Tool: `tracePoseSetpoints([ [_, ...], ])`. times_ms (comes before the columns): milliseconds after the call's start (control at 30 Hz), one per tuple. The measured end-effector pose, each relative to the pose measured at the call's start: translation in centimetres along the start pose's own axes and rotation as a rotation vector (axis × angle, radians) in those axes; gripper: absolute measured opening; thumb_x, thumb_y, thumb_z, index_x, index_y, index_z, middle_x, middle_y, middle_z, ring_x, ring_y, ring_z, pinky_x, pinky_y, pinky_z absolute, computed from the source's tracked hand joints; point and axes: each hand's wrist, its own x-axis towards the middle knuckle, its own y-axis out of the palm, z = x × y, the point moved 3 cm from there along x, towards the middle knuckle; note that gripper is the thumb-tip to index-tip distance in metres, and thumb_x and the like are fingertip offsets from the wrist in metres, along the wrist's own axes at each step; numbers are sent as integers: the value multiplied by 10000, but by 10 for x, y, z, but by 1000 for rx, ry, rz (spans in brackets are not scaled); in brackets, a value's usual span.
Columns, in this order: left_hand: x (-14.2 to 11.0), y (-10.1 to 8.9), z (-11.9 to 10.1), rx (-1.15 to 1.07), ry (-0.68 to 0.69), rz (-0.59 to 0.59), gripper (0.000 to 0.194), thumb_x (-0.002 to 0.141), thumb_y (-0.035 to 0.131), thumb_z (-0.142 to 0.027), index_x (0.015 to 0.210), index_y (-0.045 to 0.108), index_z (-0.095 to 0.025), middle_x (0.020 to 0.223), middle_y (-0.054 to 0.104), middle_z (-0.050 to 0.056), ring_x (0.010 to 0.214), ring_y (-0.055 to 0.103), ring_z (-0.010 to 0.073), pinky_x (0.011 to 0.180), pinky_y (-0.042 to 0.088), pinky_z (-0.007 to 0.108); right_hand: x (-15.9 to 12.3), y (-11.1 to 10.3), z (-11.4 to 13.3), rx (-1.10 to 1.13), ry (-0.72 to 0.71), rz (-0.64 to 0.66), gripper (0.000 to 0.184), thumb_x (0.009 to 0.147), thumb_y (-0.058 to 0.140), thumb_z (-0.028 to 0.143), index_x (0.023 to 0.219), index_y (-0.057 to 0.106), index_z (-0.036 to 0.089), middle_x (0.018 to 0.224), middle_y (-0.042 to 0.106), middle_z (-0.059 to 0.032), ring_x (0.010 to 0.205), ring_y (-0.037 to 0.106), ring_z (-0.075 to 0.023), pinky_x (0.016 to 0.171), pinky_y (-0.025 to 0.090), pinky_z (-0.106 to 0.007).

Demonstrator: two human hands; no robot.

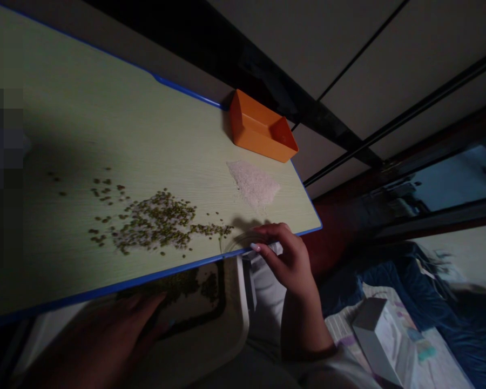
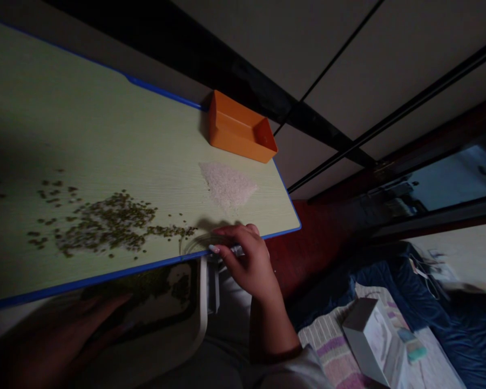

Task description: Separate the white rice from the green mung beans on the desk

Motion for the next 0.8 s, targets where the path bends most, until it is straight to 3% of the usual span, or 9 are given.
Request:
tracePoseSetpoints([
  [233, 3, -6, -3, 46, -2, 48, 565, 918, 408, -572, 1371, 659, -345, 1348, 751, 106, 1178, 716, 406, 1027, 542, 641, 2, 1, -1, -93, -15, -101, 166, 945, 682, 207, 1095, 696, 277, 993, 795, -19, 839, 738, -191, 801, 528, -385],
  [500, 1, -5, -5, 38, 19, 30, 548, 936, 372, -540, 1357, 665, -349, 1364, 742, 94, 1191, 711, 386, 1032, 541, 621, 4, 6, -1, -117, -5, -120, 156, 945, 677, 226, 1096, 697, 261, 993, 792, -36, 852, 732, -196, 796, 537, -375],
  [800, 3, -10, -9, 73, -18, 102, 595, 920, 365, -572, 1394, 638, -339, 1382, 732, 95, 1213, 701, 382, 1062, 528, 607, 6, 1, -1, -172, 35, -143, 143, 931, 663, 242, 1066, 708, 250, 931, 778, -30, 784, 709, -187, 776, 530, -376],
])
